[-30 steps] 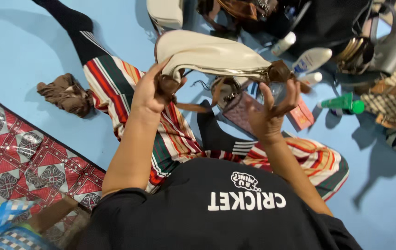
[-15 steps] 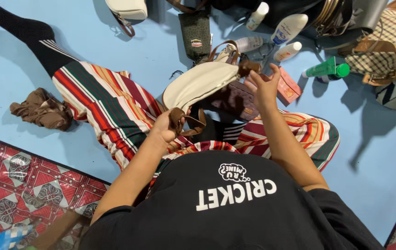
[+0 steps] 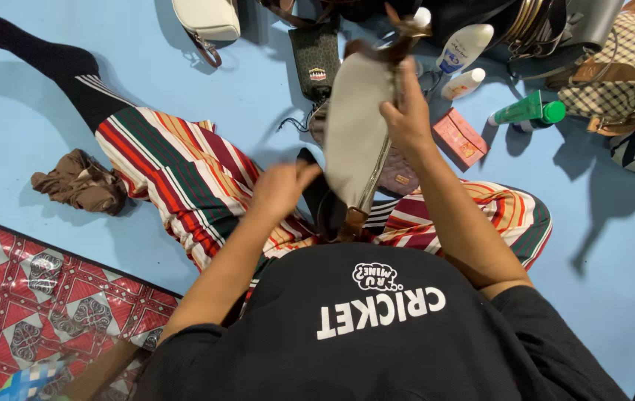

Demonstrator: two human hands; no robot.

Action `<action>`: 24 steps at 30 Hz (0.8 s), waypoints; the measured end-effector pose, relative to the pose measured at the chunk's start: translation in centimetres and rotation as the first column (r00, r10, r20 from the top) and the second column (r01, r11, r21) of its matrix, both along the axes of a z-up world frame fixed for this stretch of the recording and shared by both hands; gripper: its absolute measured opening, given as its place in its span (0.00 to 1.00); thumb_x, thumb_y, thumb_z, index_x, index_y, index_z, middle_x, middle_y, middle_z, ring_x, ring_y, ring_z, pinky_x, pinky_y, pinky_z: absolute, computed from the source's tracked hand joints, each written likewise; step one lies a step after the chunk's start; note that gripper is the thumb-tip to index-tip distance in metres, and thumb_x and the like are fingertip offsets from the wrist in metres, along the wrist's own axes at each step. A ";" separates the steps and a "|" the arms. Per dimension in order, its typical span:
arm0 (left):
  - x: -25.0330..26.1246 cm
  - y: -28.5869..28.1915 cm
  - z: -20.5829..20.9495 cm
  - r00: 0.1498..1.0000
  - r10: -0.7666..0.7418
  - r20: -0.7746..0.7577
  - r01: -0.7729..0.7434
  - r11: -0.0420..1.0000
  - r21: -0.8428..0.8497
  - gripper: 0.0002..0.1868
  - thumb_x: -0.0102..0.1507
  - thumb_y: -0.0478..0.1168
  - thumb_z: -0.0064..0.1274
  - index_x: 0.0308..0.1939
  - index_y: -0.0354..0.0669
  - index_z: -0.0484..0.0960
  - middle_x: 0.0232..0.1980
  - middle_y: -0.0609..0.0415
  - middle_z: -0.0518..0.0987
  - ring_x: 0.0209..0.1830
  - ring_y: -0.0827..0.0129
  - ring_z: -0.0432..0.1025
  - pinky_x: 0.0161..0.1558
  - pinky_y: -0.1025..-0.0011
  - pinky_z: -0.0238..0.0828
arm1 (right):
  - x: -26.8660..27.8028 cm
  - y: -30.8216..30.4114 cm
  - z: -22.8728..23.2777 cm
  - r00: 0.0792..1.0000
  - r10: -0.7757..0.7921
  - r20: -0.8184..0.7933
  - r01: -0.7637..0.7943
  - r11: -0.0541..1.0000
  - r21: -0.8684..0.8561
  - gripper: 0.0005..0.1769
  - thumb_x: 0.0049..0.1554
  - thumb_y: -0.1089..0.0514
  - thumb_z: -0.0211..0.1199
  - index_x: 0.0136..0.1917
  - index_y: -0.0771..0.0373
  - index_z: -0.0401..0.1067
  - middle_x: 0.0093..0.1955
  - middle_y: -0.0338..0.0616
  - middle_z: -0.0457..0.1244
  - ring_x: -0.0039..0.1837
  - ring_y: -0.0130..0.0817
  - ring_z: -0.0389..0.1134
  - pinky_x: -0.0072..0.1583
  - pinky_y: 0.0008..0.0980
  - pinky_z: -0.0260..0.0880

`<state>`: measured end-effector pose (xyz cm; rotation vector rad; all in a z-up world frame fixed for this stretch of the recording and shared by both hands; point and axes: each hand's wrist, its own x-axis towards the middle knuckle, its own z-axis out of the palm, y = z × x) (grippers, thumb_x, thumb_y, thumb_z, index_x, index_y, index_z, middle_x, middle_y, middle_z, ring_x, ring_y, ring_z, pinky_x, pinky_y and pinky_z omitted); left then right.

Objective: The person sits on a floor mat surrounded by bags and toiletries. They open a makeup palette, place it and other items into a white pouch, zip it, then place the pouch, a wallet, bottles and small items into a brown crossbody bag and finally into a green sling bag, arranging and closing them.

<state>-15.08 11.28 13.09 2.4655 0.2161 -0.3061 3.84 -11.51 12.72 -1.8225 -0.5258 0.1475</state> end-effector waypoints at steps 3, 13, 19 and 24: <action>3.3 1.0 5.1 0.643 0.148 0.751 0.007 0.980 -0.199 0.43 0.68 0.61 0.52 0.65 0.18 0.70 0.60 0.28 0.73 0.57 0.42 0.70 0.56 0.54 0.69 | -1.8 2.2 2.3 0.991 0.128 -0.035 -0.132 0.971 -0.199 0.41 0.58 0.73 0.62 0.81 0.52 0.61 0.63 0.48 0.63 0.60 0.35 0.63 0.59 0.30 0.65; 7.4 1.7 7.5 0.891 0.296 0.344 -0.152 0.909 -0.388 0.23 0.68 0.60 0.52 0.42 0.44 0.83 0.41 0.53 0.79 0.40 0.56 0.77 0.41 0.62 0.72 | -7.5 5.5 6.8 0.990 0.085 -0.112 -0.109 0.966 -0.235 0.37 0.49 0.71 0.66 0.71 0.57 0.66 0.56 0.43 0.67 0.43 0.39 0.67 0.48 0.32 0.69; 7.7 1.3 6.2 0.858 0.305 0.414 -0.201 0.940 -0.276 0.23 0.67 0.60 0.54 0.38 0.42 0.79 0.36 0.51 0.79 0.37 0.49 0.75 0.36 0.58 0.71 | -7.2 5.6 5.6 0.729 0.233 0.643 -0.076 0.962 -0.262 0.23 0.52 0.70 0.73 0.59 0.62 0.73 0.57 0.46 0.64 0.54 0.47 0.70 0.55 0.39 0.72; 7.2 1.3 5.8 0.867 0.254 0.428 -0.169 0.959 -0.228 0.23 0.67 0.59 0.55 0.39 0.41 0.78 0.35 0.49 0.80 0.36 0.47 0.75 0.35 0.58 0.71 | -7.0 5.2 4.2 0.816 0.285 0.503 -0.184 0.953 -0.241 0.13 0.57 0.72 0.68 0.56 0.65 0.76 0.62 0.49 0.61 0.58 0.43 0.70 0.58 0.37 0.74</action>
